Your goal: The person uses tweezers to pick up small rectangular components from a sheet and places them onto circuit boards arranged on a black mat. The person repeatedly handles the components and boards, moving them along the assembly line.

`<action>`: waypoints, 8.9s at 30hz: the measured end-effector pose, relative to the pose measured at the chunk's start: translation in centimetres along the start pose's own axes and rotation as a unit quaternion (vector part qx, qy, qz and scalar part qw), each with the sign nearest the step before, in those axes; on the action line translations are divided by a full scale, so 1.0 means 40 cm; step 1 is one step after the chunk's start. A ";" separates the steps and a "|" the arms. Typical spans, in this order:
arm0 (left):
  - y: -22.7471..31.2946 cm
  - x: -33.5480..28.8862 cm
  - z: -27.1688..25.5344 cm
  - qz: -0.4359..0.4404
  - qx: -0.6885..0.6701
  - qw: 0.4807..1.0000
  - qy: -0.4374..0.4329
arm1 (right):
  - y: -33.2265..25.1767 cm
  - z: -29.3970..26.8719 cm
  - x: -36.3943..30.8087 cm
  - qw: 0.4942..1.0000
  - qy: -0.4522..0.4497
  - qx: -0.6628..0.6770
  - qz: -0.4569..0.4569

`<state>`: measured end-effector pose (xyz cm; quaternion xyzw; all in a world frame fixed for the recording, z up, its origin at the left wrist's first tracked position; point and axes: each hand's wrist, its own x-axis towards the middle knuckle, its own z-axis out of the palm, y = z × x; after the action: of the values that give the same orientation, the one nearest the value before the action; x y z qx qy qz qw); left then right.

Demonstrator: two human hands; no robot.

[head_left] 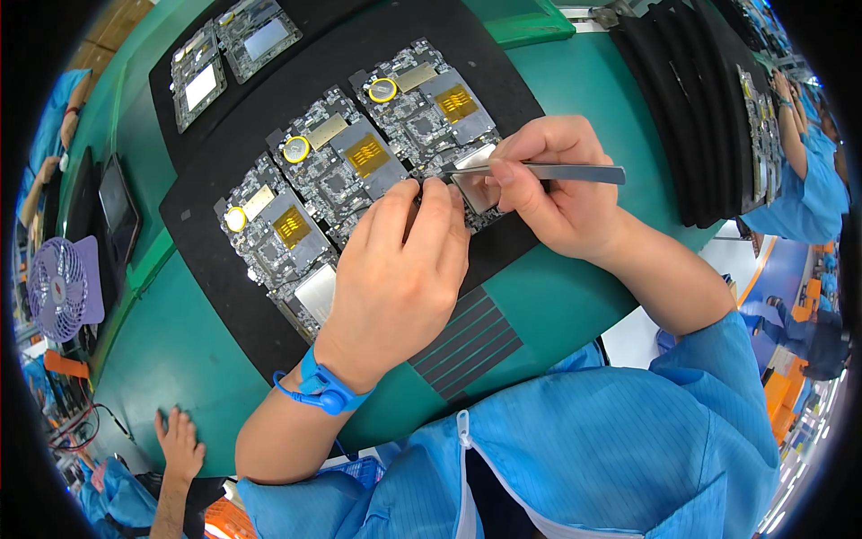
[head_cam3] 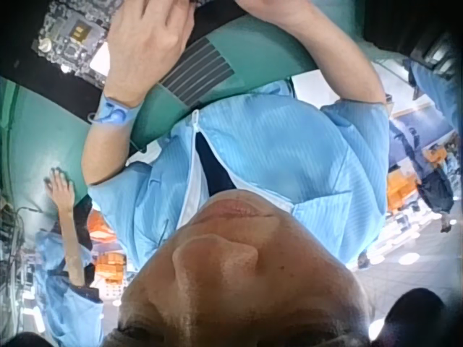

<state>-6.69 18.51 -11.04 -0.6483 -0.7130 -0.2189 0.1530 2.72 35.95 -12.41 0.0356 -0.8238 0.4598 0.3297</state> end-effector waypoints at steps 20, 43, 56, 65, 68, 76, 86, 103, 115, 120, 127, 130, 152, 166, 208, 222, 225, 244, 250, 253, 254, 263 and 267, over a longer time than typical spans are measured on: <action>0.159 -0.160 -0.170 -0.008 -0.154 0.979 -0.136 | -0.192 -0.069 -0.121 0.892 0.001 0.303 0.336; 0.205 -0.324 -0.144 0.003 -0.119 0.990 -0.073 | -0.286 0.043 -0.269 0.900 -0.079 0.242 0.353; 0.197 -0.317 -0.150 0.012 -0.125 0.990 -0.065 | -0.274 0.041 -0.243 0.907 -0.091 0.288 0.293; -0.006 -0.153 -0.158 -0.070 -0.069 0.995 0.019 | -0.123 0.098 0.059 0.916 0.013 0.246 0.315; -0.067 -0.144 -0.113 -0.064 -0.025 0.997 0.038 | -0.112 0.118 0.108 0.905 -0.020 0.244 0.348; -0.080 -0.155 -0.080 -0.049 -0.020 0.998 0.046 | -0.064 0.122 0.097 0.923 -0.030 0.253 0.288; -0.084 -0.157 -0.076 -0.048 -0.025 0.997 0.046 | -0.066 0.125 0.105 0.928 -0.045 0.230 0.291; -0.084 -0.152 -0.085 -0.052 -0.027 0.998 0.026 | -0.075 0.131 0.102 0.933 -0.033 0.195 0.299; -0.079 -0.136 -0.095 -0.066 -0.026 0.997 -0.015 | -0.095 0.128 0.083 0.974 -0.041 0.093 0.203; -0.078 -0.140 -0.092 -0.065 -0.029 0.997 0.003 | -0.060 0.138 0.051 0.997 0.020 0.077 -0.023; -0.086 -0.153 -0.074 -0.039 -0.014 0.998 0.052 | -0.055 0.145 0.033 0.997 -0.048 0.060 -0.015; -0.085 -0.153 -0.074 -0.035 -0.011 0.998 0.052 | -0.056 0.142 0.034 0.996 -0.078 0.026 -0.023; 0.013 -0.149 -0.167 -0.053 -0.040 0.994 -0.090 | -0.184 0.040 0.041 0.903 0.058 0.312 0.291; 0.192 -0.350 -0.191 0.012 -0.116 0.981 -0.157 | -0.285 0.039 -0.267 0.903 -0.114 0.235 0.342; -0.108 -0.277 -0.225 -0.083 -0.056 0.995 -0.005 | -0.165 0.265 0.079 0.921 -0.041 0.254 0.292; -0.115 -0.294 -0.191 -0.084 -0.076 0.993 0.017 | -0.157 0.277 0.073 0.923 -0.053 0.258 0.279; -0.115 -0.294 -0.190 -0.085 -0.079 0.993 0.018 | -0.154 0.276 0.076 0.926 -0.062 0.251 0.276; -0.115 -0.290 -0.188 -0.082 -0.087 0.993 0.001 | -0.148 0.275 0.078 0.927 -0.068 0.247 0.274; -0.115 -0.288 -0.184 -0.086 -0.096 0.992 0.000 | -0.149 0.288 0.059 0.958 -0.050 0.197 0.201; -0.122 -0.295 -0.182 -0.079 -0.101 0.992 -0.002 | -0.155 0.291 0.045 0.962 -0.020 0.217 0.162; -0.121 -0.297 -0.183 -0.092 -0.110 0.990 0.006 | -0.150 0.290 0.043 0.964 -0.027 0.221 0.143; -0.121 -0.297 -0.187 -0.113 -0.143 0.983 0.023 | -0.133 0.299 0.038 0.981 -0.078 0.171 0.051; -0.122 -0.296 -0.187 -0.110 -0.145 0.983 0.023 | -0.123 0.306 0.032 0.989 -0.078 0.128 0.012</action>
<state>-10.69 4.21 -11.13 -0.5757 -0.7373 -0.3501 0.0483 -2.73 23.86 -12.47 0.1036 -0.7816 0.5612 0.2517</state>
